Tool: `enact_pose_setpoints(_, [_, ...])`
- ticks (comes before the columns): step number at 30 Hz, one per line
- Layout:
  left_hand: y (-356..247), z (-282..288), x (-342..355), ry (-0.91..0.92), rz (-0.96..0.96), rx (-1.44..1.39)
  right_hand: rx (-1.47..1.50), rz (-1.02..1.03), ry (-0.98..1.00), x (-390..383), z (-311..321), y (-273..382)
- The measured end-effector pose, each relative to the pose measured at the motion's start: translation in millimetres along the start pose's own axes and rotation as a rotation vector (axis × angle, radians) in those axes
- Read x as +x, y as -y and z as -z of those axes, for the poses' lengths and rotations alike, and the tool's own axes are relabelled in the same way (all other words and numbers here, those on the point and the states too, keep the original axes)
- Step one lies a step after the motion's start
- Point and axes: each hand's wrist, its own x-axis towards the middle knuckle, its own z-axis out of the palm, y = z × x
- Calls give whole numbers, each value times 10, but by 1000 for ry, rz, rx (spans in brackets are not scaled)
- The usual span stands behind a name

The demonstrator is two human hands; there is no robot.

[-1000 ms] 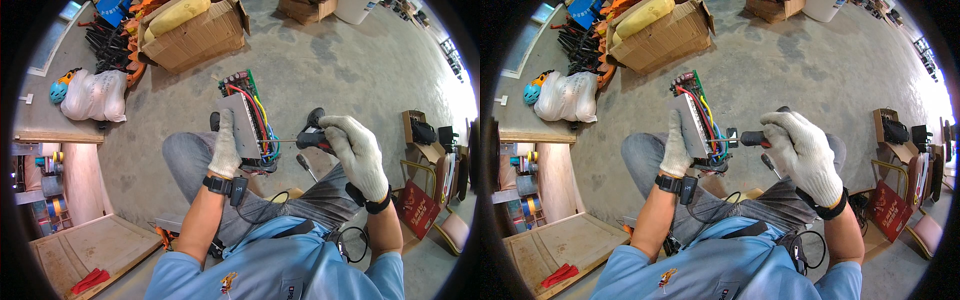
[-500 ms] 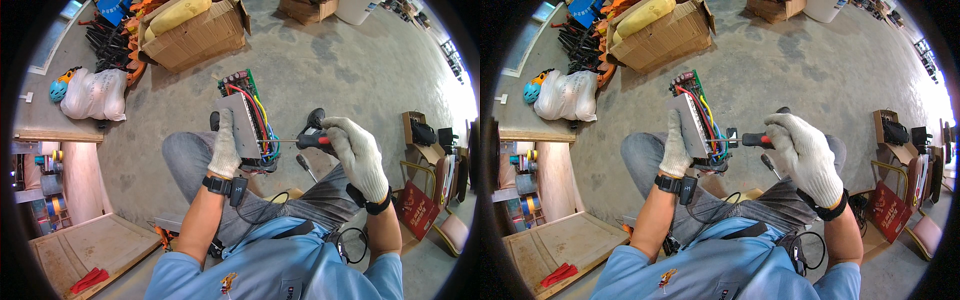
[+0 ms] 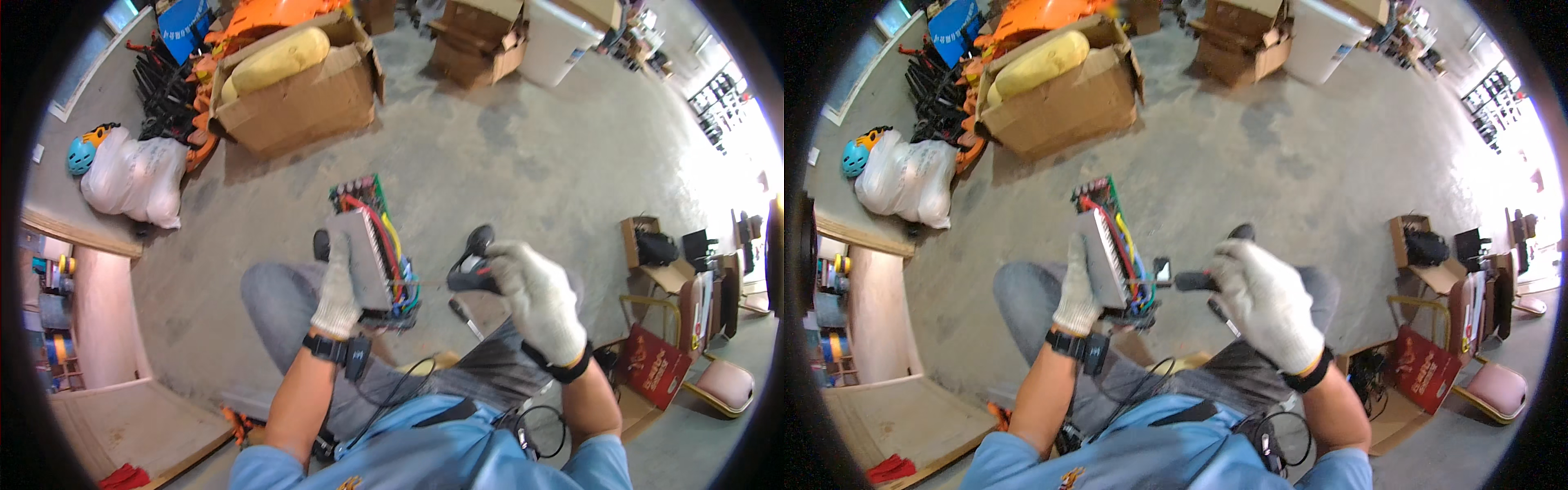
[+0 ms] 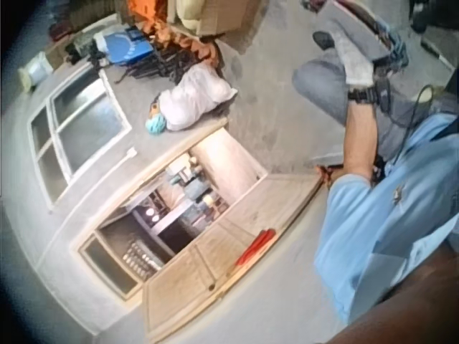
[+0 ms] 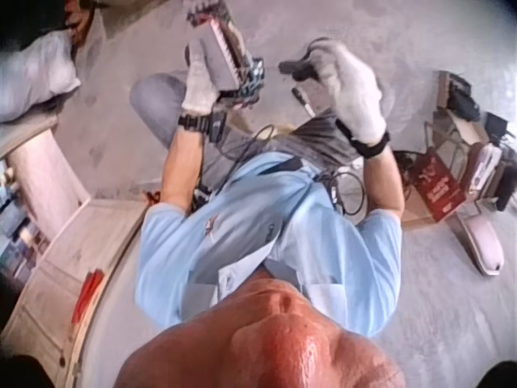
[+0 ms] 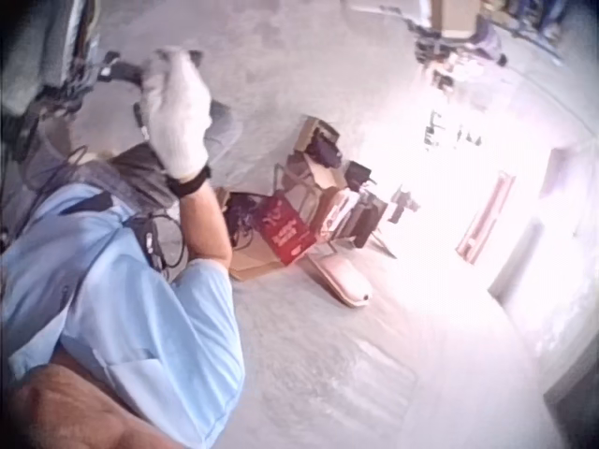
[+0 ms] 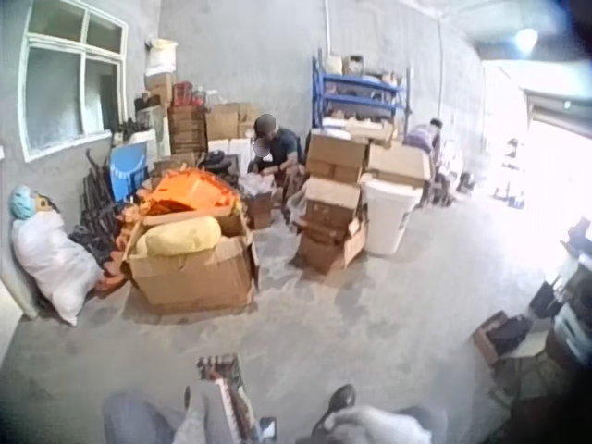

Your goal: Secure screws onto an electronic controller unit using a screwdriver.

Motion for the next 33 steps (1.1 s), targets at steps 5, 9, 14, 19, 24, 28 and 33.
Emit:
enact_pose_setpoints(5, [13, 93, -20, -69, -40, 52, 119, -69, 24, -2, 13, 94])
enact_pose_setpoints(9, [-26, 55, -48, -61, -49, 46, 194, -135, -10, 13, -49, 145])
enact_pose_setpoints(14, [-62, 6, -85, -51, -44, 38, -21, -199, 146, 46, 2, 117])
enact_pose_setpoints(19, [-53, -129, -75, -110, -15, -54, 52, -54, 111, 11, 17, 39])
enact_pose_setpoints(24, [33, 155, 55, -4, 6, 70, 195, -212, 91, -16, 62, 143])
enact_pose_setpoints(28, [26, 210, 80, -3, -79, 36, -32, -242, 76, 68, 37, 286])
enact_pose_setpoints(33, [62, 76, 49, -126, -123, 124, 25, -142, 171, 30, -15, 7])
